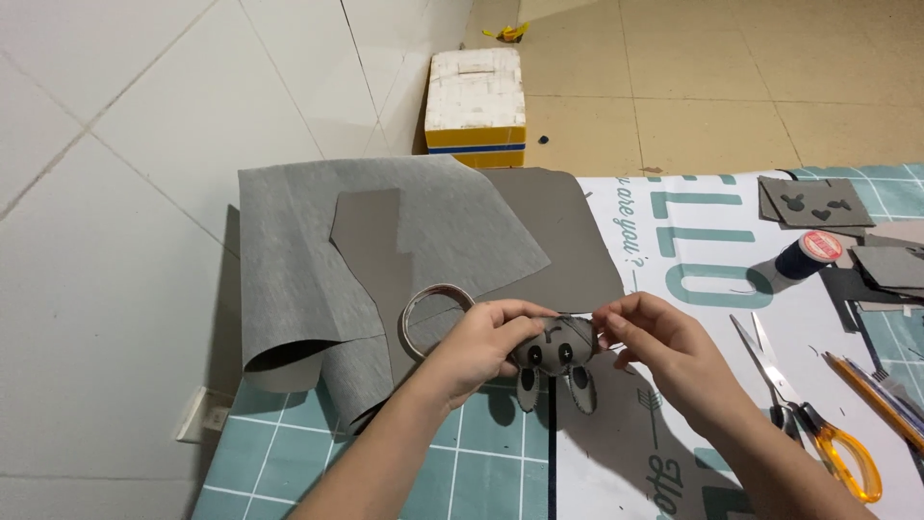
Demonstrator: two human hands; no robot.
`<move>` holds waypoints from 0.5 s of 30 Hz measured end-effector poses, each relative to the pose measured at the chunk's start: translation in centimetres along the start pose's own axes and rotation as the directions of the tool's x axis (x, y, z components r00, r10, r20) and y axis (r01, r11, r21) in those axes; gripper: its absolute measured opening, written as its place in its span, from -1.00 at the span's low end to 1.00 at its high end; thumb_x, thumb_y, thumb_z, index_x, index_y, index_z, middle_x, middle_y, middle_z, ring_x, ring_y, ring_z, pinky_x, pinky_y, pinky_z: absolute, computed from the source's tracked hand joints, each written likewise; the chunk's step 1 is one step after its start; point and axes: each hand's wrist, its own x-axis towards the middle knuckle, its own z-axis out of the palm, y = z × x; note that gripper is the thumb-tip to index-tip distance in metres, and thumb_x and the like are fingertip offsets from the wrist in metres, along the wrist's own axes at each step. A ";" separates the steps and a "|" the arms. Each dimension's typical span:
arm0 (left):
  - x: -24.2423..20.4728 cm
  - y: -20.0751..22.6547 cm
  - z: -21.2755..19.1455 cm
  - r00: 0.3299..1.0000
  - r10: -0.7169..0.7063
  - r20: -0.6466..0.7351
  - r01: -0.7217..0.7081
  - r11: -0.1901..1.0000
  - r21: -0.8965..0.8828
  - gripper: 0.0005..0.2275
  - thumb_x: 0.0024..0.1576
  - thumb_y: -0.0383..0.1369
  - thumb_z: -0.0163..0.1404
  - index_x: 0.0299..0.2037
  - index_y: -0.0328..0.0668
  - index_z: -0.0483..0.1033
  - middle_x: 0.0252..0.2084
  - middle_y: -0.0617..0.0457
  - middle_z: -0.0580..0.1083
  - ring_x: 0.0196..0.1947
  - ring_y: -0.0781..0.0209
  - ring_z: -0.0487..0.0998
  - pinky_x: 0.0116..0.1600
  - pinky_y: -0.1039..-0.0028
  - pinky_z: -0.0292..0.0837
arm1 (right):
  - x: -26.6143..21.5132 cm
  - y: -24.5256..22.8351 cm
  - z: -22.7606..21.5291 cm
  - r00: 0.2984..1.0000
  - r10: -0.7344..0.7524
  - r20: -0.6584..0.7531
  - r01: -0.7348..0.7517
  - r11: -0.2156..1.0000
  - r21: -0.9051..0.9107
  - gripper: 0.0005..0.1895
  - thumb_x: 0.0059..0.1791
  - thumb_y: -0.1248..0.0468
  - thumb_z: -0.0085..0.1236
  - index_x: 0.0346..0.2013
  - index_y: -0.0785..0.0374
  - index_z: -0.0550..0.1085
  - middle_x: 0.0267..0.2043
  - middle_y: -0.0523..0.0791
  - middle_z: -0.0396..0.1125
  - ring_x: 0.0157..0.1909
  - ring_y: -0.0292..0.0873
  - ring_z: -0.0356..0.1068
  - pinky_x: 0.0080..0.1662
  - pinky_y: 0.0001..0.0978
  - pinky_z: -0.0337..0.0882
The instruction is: Hand-sewing the edges of a small grey fabric rabbit head using a needle and thread on a craft table.
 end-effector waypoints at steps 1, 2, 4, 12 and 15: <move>0.0 0.0 0.0 1.000 -0.001 0.001 0.001 1.000 -0.001 -0.76 0.27 -0.34 -0.09 0.03 -0.07 0.62 -0.19 0.05 0.61 -0.19 0.25 0.60 -0.14 0.43 0.42 | 0.0 0.0 0.0 1.000 0.001 0.000 -0.001 1.000 -0.001 -0.77 0.08 0.29 0.06 -0.15 0.41 0.57 -0.23 0.01 0.48 -0.20 -0.12 0.42 -0.23 -0.27 0.37; 0.1 0.0 0.0 1.000 -0.002 0.006 0.002 1.000 -0.009 -0.73 0.23 -0.36 -0.09 0.05 -0.09 0.62 -0.21 0.04 0.61 -0.21 0.26 0.58 -0.12 0.42 0.42 | -0.1 0.0 0.1 1.000 -0.004 0.009 0.004 0.999 -0.032 -0.79 0.07 0.30 0.08 -0.16 0.40 0.58 -0.25 0.00 0.51 -0.23 -0.12 0.44 -0.23 -0.29 0.37; 0.2 -0.2 0.0 1.000 -0.004 0.010 0.004 1.000 -0.019 -0.70 0.20 -0.37 -0.09 0.08 -0.10 0.63 -0.23 0.03 0.60 -0.22 0.26 0.57 -0.11 0.42 0.42 | -0.1 0.0 0.1 1.000 -0.009 0.019 0.010 0.998 -0.064 -0.80 0.07 0.30 0.10 -0.17 0.38 0.59 -0.27 -0.01 0.53 -0.26 -0.12 0.46 -0.23 -0.31 0.38; 1.0 -1.1 -0.2 0.991 0.071 0.112 -0.047 0.979 -0.197 -0.72 0.26 -0.28 -0.05 -0.02 -0.33 0.62 -0.18 -0.12 0.62 -0.23 0.14 0.63 -0.22 0.40 0.57 | -0.3 -0.3 0.0 0.999 -0.034 0.020 0.037 0.989 -0.141 -0.85 0.02 0.31 0.21 -0.24 0.36 0.63 -0.44 0.02 0.55 -0.36 -0.17 0.46 -0.28 -0.38 0.34; 0.3 -0.9 -0.1 0.991 0.115 0.073 -0.109 0.991 -0.071 -0.71 0.17 -0.34 0.10 0.07 -0.27 0.62 -0.22 -0.04 0.64 -0.36 0.27 0.63 -0.34 0.61 0.49 | 0.0 0.3 -0.1 0.994 -0.105 0.032 0.108 0.987 -0.118 -0.84 0.01 0.33 0.22 -0.20 0.36 0.64 -0.43 0.00 0.56 -0.37 -0.18 0.50 -0.31 -0.42 0.35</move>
